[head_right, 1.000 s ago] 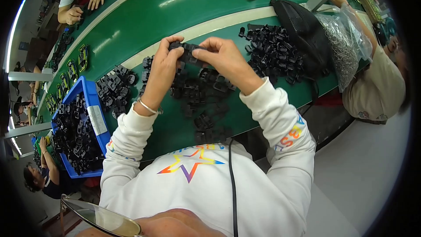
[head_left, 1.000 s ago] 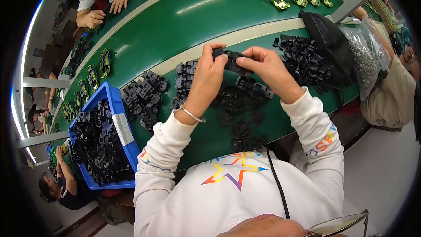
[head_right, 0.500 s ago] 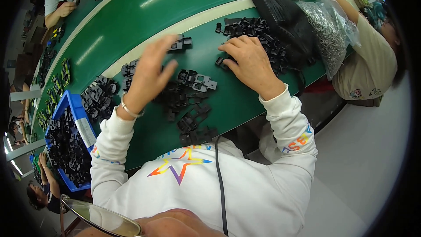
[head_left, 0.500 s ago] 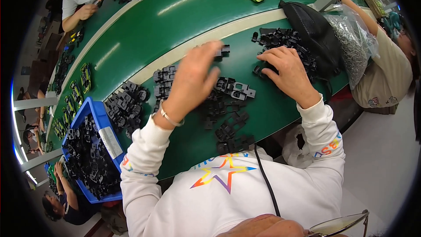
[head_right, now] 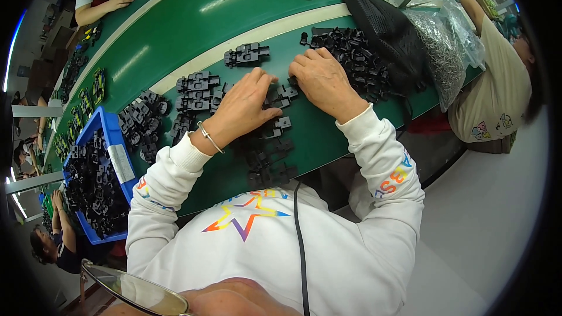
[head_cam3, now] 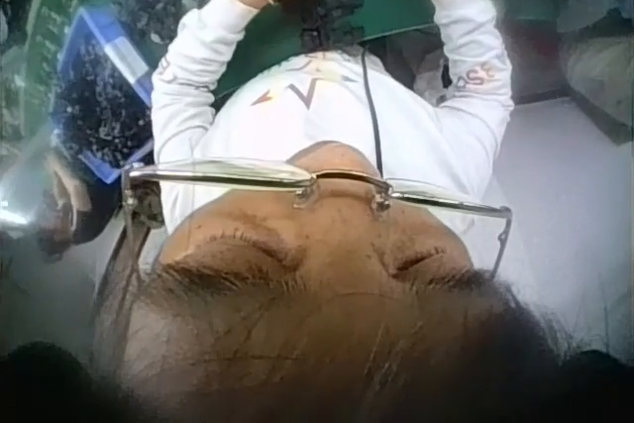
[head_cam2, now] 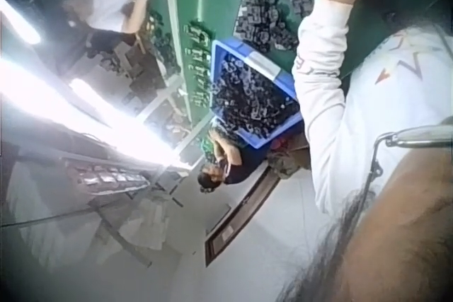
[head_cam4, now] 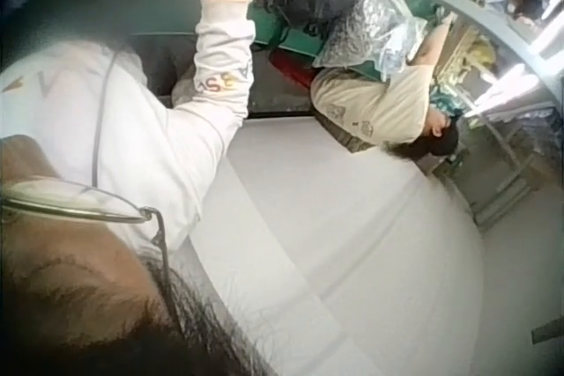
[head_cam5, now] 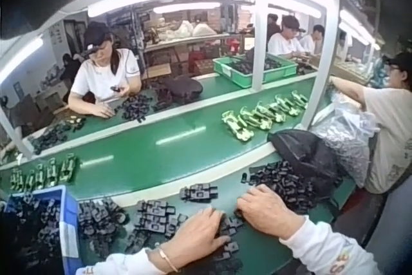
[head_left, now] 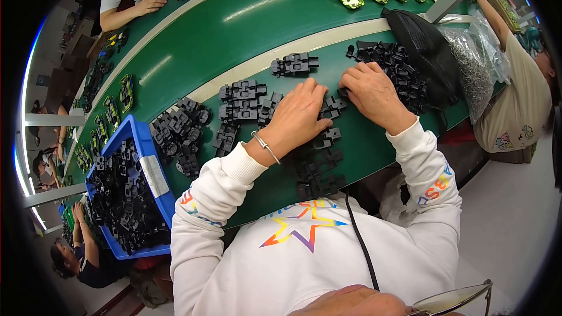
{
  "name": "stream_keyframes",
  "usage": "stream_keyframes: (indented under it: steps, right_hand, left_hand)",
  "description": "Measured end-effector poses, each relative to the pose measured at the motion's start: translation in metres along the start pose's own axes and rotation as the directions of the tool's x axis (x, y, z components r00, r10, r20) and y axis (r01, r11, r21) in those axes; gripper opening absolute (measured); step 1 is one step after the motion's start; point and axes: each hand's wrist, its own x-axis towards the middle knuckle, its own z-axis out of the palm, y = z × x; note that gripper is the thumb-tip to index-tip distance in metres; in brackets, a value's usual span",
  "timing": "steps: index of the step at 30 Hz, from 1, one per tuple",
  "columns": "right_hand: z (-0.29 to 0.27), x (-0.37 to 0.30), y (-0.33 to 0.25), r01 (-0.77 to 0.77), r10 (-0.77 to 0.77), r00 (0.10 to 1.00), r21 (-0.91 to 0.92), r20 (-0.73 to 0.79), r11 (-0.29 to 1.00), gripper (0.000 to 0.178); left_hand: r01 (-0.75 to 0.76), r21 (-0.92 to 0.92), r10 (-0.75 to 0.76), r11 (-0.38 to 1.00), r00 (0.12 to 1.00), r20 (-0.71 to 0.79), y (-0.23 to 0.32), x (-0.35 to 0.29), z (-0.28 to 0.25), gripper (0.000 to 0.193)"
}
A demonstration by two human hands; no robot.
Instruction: The person assembles toy cars by snapping black plastic components together, fitting the assembled components into toy car bodies, and placing the assembled cars on the table.
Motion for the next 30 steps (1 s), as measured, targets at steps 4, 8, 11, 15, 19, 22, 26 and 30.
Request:
stream_keyframes:
  steps: [4,8,11,15,19,22,26,30]
  right_hand:
    - [-0.002,-0.001,-0.005,-0.230,0.276,0.959,0.395,-0.064,0.890,0.023]
    - [-0.005,0.001,-0.002,-0.323,0.420,0.907,0.689,0.030,0.648,0.032]
    - [-0.006,0.006,-0.005,-0.343,0.455,0.882,0.830,0.123,0.440,0.032]
    - [-0.001,0.001,-0.001,-0.386,0.457,0.828,0.922,0.326,0.041,0.037]
    - [0.000,-0.002,-0.005,-0.290,0.513,0.805,0.952,0.299,-0.100,0.038]
    - [-0.005,0.001,-0.014,-0.246,0.541,0.777,0.946,0.322,-0.209,0.039]
    - [-0.007,0.008,-0.018,-0.313,0.502,0.790,0.936,0.352,-0.164,0.035]
    - [-0.010,0.014,-0.031,-0.363,0.476,0.775,0.910,0.415,-0.201,0.031]
  left_hand:
    - [0.034,0.138,-0.040,0.990,0.998,0.042,-0.004,0.001,-0.002,0.041]
    - [0.183,-0.080,-0.184,0.980,0.983,-0.013,-0.011,0.002,-0.004,0.042]
    - [0.150,-0.161,-0.165,0.976,0.983,-0.086,-0.017,0.000,0.003,0.035]
    - [0.134,-0.238,-0.149,0.962,0.988,-0.048,-0.019,0.004,-0.001,0.053]
    - [0.383,-0.855,-0.419,0.350,0.880,0.223,-0.020,0.001,-0.020,0.053]
    - [0.342,-0.939,-0.463,0.049,0.840,0.282,-0.033,-0.005,-0.025,0.043]
    - [0.214,-0.977,-0.617,0.028,0.772,0.151,-0.031,-0.009,-0.033,0.030]
    - [0.246,-0.962,-0.618,0.117,0.777,0.123,-0.031,-0.017,-0.041,0.021]
